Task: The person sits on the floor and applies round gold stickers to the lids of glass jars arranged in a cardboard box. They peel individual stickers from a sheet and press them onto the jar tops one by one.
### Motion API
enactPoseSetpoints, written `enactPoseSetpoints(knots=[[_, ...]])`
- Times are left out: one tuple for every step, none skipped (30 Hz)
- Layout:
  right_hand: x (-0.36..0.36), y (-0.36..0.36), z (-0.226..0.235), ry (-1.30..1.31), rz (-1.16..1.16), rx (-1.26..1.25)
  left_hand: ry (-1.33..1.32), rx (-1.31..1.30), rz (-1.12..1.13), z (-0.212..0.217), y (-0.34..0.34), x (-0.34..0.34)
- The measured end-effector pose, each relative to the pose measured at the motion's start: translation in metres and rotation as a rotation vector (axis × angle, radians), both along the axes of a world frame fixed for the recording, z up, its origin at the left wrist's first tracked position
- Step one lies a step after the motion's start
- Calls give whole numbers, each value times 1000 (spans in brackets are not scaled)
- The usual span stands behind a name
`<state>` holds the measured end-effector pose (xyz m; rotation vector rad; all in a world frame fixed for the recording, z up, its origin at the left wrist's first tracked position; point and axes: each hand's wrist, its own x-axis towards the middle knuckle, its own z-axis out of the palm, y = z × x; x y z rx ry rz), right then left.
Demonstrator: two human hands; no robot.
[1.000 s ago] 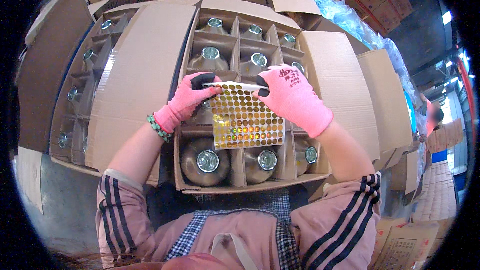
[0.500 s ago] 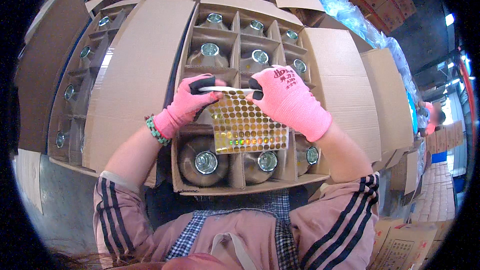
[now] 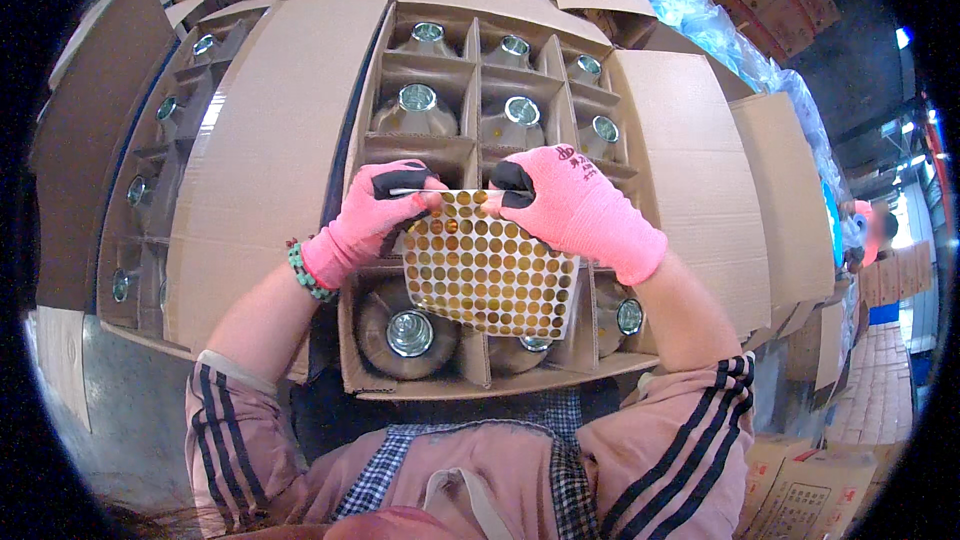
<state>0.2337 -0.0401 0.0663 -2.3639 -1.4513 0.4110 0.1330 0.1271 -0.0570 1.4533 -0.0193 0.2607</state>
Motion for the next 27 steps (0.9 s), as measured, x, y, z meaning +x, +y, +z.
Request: enactPoseSetpoints(knots=[[-1,0,0,-16,43,71,-11,-3,21,-1,1,0],[-1,1,0,-7,44,65,2,-36,13,-1,2,0],[-2,1,0,1,45,60,14,-47,7,0,2,0],[-2,1,0,8,45,54,24,-58,1,1,0,-1],[-1,1,-1,11,41,52,35,-69,-5,1,0,-2],[-1,2,-2,13,38,50,30,-83,-10,-1,1,-1],[-1,3,-3,17,36,48,25,-98,-13,-3,2,0],[-1,4,-4,-26,67,89,21,-112,-15,-4,2,0],[-1,5,-5,-68,98,130,28,-116,-10,-4,2,0],[-1,6,-6,-113,126,171,33,-120,-7,-3,1,0],[-1,6,-7,-164,162,174,38,-123,-4,-2,0,0],[-1,6,-9,-216,198,178,45,-135,-4,-2,1,0],[-1,6,-11,-268,234,180,52,-147,-5,-2,1,0],[-1,6,-13,-323,240,190,58,-159,-5,-1,2,0],[-1,5,-15,-339,248,217,57,-173,-10,-1,1,1],[0,5,-18,-354,258,244,55,-188,-11,-2,1,1],[0,5,-19,-370,268,271,53,-203,-14,-2,1,1],[0,4,-20,-376,264,273,51,-197,-17,-3,1,2],[-1,4,-20,-382,260,275,49,-192,-20,-4,2,2],[-2,3,-21,-387,255,278,47,-187,-24,-4,2,3],[-2,3,-22,-396,239,277,51,-205,-23,-5,1,3],[-3,2,-22,-408,223,278,52,-221,-24,-5,1,3],[-2,2,-22,-420,206,279,53,-237,-24,-6,0,4],[-1,2,-20,-283,137,279,69,-248,-19,-6,-1,5],[4,3,-17,-144,74,280,85,-259,-6,-7,-2,5],[9,4,-14,-3,12,280,103,-270,7,-7,-1,5],[21,9,-11,139,-33,371,127,-277,0,-7,1,4]])
